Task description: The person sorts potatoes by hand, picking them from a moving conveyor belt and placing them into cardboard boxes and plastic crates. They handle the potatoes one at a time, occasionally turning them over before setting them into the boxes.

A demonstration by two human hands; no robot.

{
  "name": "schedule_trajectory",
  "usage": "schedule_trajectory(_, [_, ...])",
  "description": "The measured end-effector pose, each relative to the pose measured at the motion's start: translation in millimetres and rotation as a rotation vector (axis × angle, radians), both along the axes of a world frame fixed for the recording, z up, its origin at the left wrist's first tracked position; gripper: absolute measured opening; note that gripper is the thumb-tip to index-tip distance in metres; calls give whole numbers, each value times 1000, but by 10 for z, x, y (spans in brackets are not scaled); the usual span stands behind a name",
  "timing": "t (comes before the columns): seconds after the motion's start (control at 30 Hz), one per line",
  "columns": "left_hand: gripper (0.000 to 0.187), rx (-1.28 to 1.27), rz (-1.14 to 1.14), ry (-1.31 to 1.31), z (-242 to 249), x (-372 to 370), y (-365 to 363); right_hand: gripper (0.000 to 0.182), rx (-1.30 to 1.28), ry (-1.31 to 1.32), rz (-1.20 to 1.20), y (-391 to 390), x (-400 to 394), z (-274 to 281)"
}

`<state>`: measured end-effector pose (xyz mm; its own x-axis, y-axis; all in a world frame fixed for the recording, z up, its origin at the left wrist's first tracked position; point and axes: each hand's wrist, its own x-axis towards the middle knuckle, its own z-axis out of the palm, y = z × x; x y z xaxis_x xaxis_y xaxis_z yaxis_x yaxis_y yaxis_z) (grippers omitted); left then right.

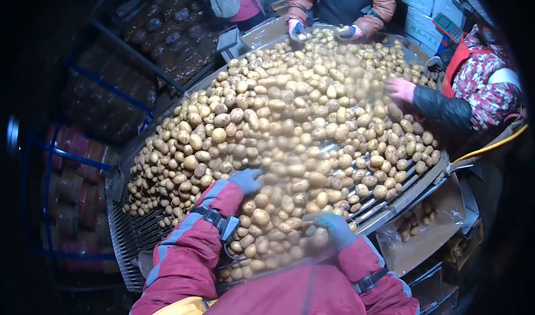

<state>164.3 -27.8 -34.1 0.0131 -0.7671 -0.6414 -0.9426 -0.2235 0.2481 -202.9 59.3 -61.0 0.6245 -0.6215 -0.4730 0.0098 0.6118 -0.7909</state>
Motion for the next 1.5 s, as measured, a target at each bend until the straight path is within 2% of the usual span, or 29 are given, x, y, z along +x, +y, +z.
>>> schedule_trajectory(0.07, [62,-93,16,85,-230,90,94,38,90,-25,-51,-4,53,-1])
schedule_trajectory(0.13, [66,-234,21,142,-339,120,169,36,71,-9,-62,-18,79,122])
schedule_trajectory(0.2, [65,-238,128,205,-322,88,244,34,102,-15,-73,-20,76,169])
schedule_trajectory(0.27, [60,-180,266,337,-130,9,295,33,-165,41,6,-15,71,13])
schedule_trajectory(0.37, [48,-330,368,765,-767,272,376,39,-97,-27,5,4,90,41])
schedule_trajectory(0.4, [35,-103,754,915,-4,-68,427,40,-346,83,47,39,78,-119])
schedule_trajectory(0.43, [34,-13,913,970,266,-163,422,40,-370,136,65,37,93,-3])
schedule_trajectory(0.47, [32,78,1073,1018,336,-210,461,40,-393,189,83,10,135,122])
schedule_trajectory(0.5, [35,13,998,1285,152,-211,531,37,-172,121,18,13,150,119])
schedule_trajectory(0.53, [38,-63,904,1548,185,-299,573,34,44,53,-52,-17,210,226])
schedule_trajectory(0.57, [46,20,1053,1540,265,-331,683,34,387,17,-161,-32,253,369])
schedule_trajectory(0.6, [47,32,1038,1549,437,-421,751,40,358,26,-141,-17,280,438])
schedule_trajectory(0.67, [51,53,999,1569,607,-550,859,40,374,-50,-118,-12,290,421])
schedule_trajectory(0.7, [55,109,913,1707,590,-565,879,42,320,-56,-103,-11,304,449])
schedule_trajectory(0.8, [60,183,856,1703,636,-626,973,46,214,-86,-79,13,374,591])
schedule_trajectory(0.83, [61,115,791,1680,504,-647,972,46,213,-104,-85,17,399,642])
schedule_trajectory(0.93, [61,68,849,1548,307,-779,1039,45,152,-129,-99,41,407,713])
schedule_trajectory(1.0, [60,19,722,1385,326,-926,1104,45,107,-60,-127,53,410,861])
schedule_trajectory(1.07, [57,-46,539,1214,533,-1108,1134,34,113,-25,-111,79,322,905])
schedule_trajectory(1.13, [52,-44,539,1248,587,-1301,1145,32,196,-162,-115,133,227,658])
schedule_trajectory(1.2, [48,-38,538,1210,668,-1471,1130,32,149,-209,-130,184,84,470])
schedule_trajectory(1.33, [43,24,509,1120,593,-1674,1039,32,139,-97,-242,286,-222,552])
schedule_trajectory(1.4, [41,12,481,1070,644,-1857,986,36,265,-95,-311,359,-401,640])
schedule_trajectory(1.5, [39,34,476,1074,581,-2070,941,37,175,-131,-502,468,-696,502])
